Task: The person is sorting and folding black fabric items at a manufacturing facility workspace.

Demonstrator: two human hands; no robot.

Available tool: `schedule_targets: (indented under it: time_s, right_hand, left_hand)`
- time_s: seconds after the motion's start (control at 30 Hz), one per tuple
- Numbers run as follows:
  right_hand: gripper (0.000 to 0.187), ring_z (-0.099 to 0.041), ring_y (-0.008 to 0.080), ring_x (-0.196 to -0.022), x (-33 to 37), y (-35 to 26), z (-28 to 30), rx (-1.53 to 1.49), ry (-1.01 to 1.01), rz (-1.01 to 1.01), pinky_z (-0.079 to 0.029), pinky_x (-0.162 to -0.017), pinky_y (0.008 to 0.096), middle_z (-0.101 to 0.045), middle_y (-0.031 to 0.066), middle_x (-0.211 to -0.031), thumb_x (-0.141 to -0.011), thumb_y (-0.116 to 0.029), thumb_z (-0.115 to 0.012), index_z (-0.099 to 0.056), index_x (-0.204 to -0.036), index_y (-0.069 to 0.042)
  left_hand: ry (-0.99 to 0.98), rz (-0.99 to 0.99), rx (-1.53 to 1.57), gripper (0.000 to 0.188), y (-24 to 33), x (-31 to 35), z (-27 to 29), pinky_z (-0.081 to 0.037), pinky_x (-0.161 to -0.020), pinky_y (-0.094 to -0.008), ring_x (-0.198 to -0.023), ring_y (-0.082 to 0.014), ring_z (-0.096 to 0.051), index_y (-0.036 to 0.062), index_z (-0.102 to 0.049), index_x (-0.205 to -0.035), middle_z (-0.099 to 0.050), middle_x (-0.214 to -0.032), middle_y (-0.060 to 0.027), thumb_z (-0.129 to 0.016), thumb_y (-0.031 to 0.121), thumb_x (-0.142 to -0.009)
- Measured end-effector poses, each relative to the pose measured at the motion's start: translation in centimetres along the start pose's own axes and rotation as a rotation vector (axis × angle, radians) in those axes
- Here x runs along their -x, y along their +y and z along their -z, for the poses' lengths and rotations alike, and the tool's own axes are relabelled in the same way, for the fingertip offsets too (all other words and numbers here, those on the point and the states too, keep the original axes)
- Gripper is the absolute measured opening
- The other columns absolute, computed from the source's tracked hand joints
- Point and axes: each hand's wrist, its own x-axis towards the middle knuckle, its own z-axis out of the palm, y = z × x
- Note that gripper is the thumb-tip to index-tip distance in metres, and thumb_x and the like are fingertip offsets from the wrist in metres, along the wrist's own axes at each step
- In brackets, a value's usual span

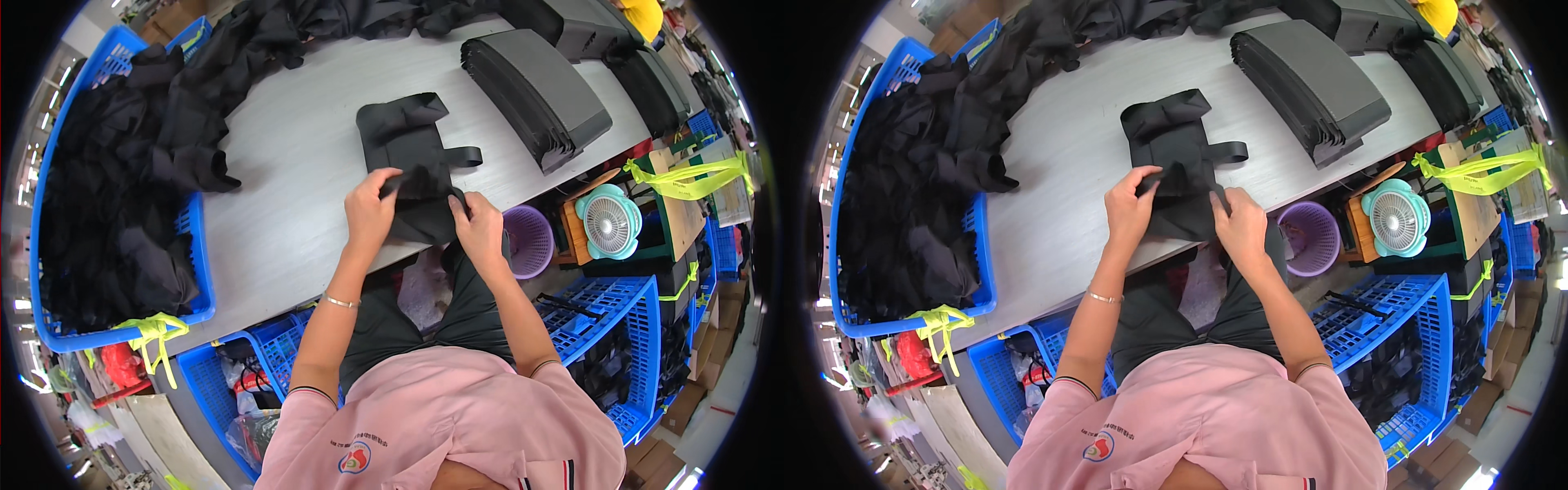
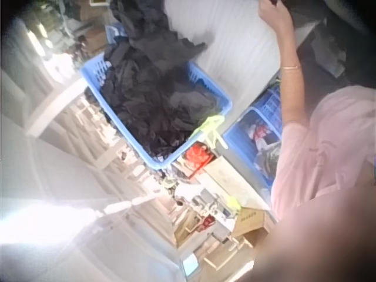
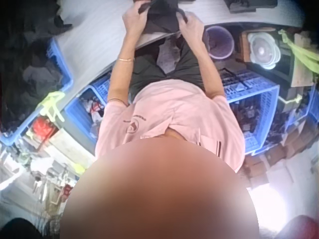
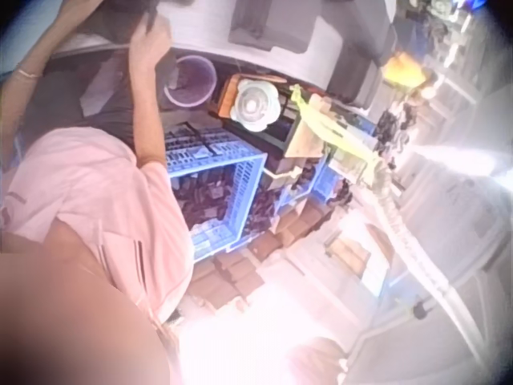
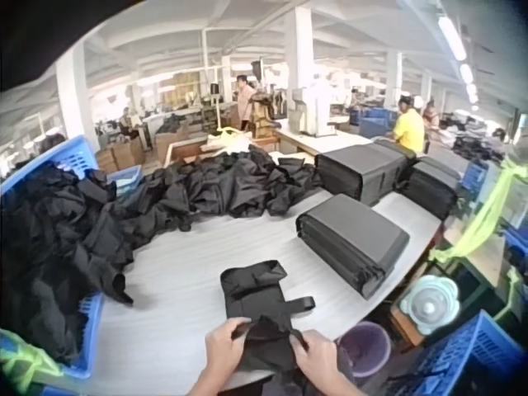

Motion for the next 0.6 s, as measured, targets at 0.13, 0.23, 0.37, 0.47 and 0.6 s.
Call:
schedule_targets:
  time_s: [0.13,0.23,0.37,0.47,0.6]
  right_hand:
    - [0.033,-0.059,0.023,-0.06,-3.4,-0.6,3.2,0.051,0.031,0.049,-0.049,-0.059,0.0358,-0.063,0.0115,-0.093,-0.085,-0.02,-0.075,-0.063,-0.112,-0.005]
    - [0.039,-0.063,0.0294,-0.092,-8.3,-0.5,8.3,0.379,0.393,0.442,-0.054,-0.076,0.0379,-0.061,0.0124,-0.112,-0.08,-0.017,-0.08,-0.063,-0.113,-0.005]
    - [0.043,-0.06,0.0294,-0.104,-14.4,2.4,13.0,0.653,0.413,0.359,-0.048,-0.089,0.0397,-0.063,0.0106,-0.116,-0.082,-0.029,-0.077,-0.068,-0.117,-0.006]
    - [0.034,-0.063,0.0288,-0.098,-17.1,3.7,15.5,0.475,0.216,0.254,-0.05,-0.083,0.0378,-0.067,0.0105,-0.106,-0.084,-0.032,-0.075,-0.074,-0.105,-0.005]
    - [0.028,-0.065,0.029,-0.087,-18.4,3.6,17.2,0.305,0.113,-0.015,-0.05,-0.072,0.0379,-0.068,0.0119,-0.101,-0.087,-0.031,-0.072,-0.075,-0.093,-0.005]
  left_hand:
    - [0.069,0.074,-0.122,0.017,-2.6,-1.9,-0.2,-0.052,-0.068,-0.0378,-0.076,-0.0347,-0.068,0.0076,-0.07,-0.101,-0.07,-0.085,-0.0165,-0.072,0.007,-0.084]
    - [0.017,0.238,-0.135,0.019,-0.8,-3.2,1.2,-0.053,-0.072,-0.0348,-0.079,-0.029,-0.069,0.0063,-0.07,-0.104,-0.071,-0.087,-0.0137,-0.072,0.011,-0.086]
    - [0.079,0.194,-0.044,0.04,0.4,-2.5,2.1,-0.049,-0.09,-0.0365,-0.106,-0.027,-0.064,0.003,-0.063,-0.12,-0.067,-0.116,-0.0126,-0.076,0.017,-0.084]
    - [0.219,0.099,-0.057,0.045,1.6,-0.9,2.5,-0.047,-0.094,-0.038,-0.114,-0.0291,-0.06,0.0021,-0.061,-0.123,-0.063,-0.124,-0.0136,-0.076,0.017,-0.084]
    - [0.309,0.049,0.0,0.044,3.7,1.9,2.7,-0.046,-0.096,-0.0375,-0.117,-0.0294,-0.058,0.0018,-0.061,-0.123,-0.061,-0.127,-0.0139,-0.075,0.016,-0.084]
